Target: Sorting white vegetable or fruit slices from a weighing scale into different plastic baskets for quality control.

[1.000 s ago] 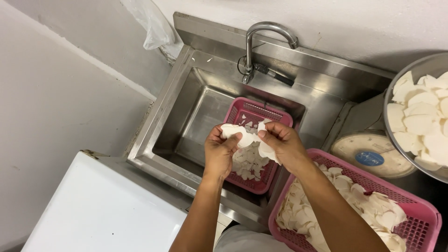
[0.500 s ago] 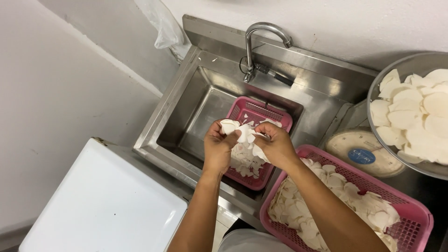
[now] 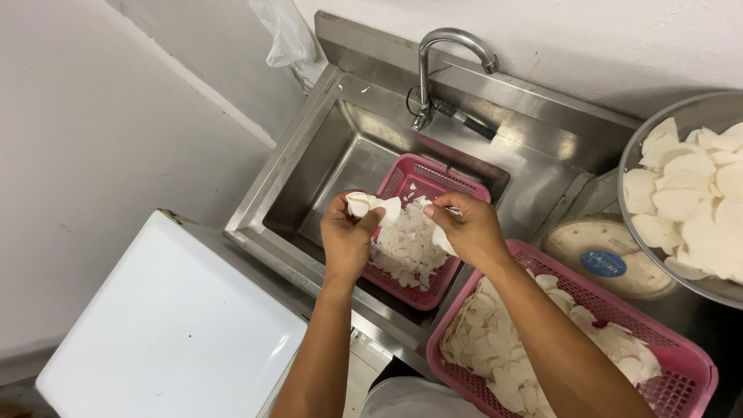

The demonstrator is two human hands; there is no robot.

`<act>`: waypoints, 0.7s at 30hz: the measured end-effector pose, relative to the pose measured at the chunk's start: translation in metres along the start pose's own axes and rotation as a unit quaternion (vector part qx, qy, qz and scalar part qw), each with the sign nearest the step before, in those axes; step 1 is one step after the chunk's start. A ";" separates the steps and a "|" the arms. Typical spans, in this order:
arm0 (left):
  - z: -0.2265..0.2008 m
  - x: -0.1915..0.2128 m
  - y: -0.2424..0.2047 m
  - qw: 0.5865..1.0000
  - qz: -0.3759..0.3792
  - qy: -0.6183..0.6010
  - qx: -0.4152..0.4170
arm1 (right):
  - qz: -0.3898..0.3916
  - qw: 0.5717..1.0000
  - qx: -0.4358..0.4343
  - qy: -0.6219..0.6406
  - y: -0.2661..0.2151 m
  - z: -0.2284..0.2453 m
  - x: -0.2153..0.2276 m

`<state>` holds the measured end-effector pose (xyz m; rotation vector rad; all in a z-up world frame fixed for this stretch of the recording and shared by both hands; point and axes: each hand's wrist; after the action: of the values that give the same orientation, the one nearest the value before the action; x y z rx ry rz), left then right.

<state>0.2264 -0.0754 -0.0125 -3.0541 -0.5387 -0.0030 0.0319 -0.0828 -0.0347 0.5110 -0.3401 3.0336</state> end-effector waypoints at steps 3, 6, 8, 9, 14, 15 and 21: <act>-0.005 -0.008 -0.004 0.999 0.020 -0.036 0.012 | 0.045 0.995 -0.020 0.085 -0.009 0.011 -0.003; -0.009 -0.020 -0.010 0.994 0.058 -0.086 0.041 | 0.063 0.981 -0.027 0.180 -0.015 0.013 -0.004; -0.013 -0.028 -0.014 0.990 0.077 -0.099 0.059 | 0.048 0.979 -0.027 0.198 -0.021 0.017 0.004; -0.016 -0.033 -0.015 0.988 0.082 -0.109 0.073 | 0.021 0.977 -0.026 0.212 -0.025 0.022 0.013; -0.064 -0.084 -0.029 0.961 0.171 -0.190 0.108 | -0.098 0.973 -0.033 0.206 -0.047 0.015 0.077; -0.063 -0.098 -0.031 0.941 0.217 -0.224 0.128 | -0.146 0.965 -0.022 0.215 -0.049 0.008 0.092; -0.100 -0.192 -0.045 0.890 0.403 -0.195 0.087 | -0.325 0.940 0.018 0.106 -0.074 0.016 0.200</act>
<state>0.0315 -0.1027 0.0876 -2.8424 0.7158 0.6442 -0.1460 -0.0123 0.0610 0.2270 -0.0768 2.4172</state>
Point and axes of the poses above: each hand's wrist, its own y-axis towards the middle knuckle, its own x-axis out of the back of the hand, z = x × y, and after that the axes turned 7 degrees about -x, right-handed
